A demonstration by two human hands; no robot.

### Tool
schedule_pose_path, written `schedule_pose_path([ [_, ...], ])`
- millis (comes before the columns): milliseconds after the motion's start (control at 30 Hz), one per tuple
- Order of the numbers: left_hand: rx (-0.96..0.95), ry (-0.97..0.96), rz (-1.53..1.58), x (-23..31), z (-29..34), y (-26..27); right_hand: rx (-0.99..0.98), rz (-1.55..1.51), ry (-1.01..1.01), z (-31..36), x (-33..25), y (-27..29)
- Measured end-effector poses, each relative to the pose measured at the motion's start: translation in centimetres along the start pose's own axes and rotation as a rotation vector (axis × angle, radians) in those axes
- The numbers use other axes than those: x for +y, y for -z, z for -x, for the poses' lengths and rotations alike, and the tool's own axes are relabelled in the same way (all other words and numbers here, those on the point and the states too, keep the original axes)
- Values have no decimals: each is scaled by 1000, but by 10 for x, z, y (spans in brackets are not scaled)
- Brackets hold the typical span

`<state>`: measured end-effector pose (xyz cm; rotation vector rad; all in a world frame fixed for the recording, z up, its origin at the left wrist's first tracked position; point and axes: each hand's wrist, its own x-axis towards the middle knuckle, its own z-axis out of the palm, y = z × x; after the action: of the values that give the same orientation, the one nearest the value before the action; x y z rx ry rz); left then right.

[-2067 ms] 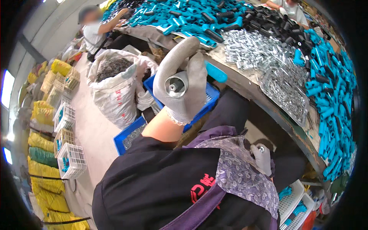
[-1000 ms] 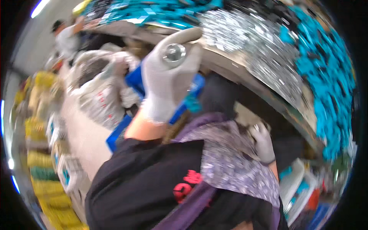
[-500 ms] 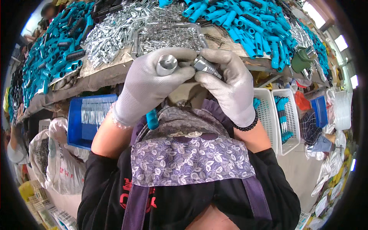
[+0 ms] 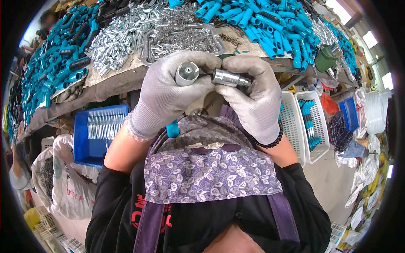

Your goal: The recorder is assembling metal shafts into teal plastic handles to create finished tools at a factory workbench.

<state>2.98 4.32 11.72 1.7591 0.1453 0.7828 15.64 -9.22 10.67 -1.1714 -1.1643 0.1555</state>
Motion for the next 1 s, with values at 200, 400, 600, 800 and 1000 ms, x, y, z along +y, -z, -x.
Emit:
schedule_pose_path([
  [200,9,-31,-37,0,6,0,0,17,23,5,-1,-2],
  [400,-33,64,-33,3,6,0,-9,35,-78,5,1,4],
  [600,-314,67,-126,-59,15,1,21,-353,-633,6,7,33],
  [800,-567,34,96,-83,13,-3,-103,-361,-877,22,17,68],
  [1000,-597,-38,-316,-68,2,-32,-275,274,-459,29,17,85],
])
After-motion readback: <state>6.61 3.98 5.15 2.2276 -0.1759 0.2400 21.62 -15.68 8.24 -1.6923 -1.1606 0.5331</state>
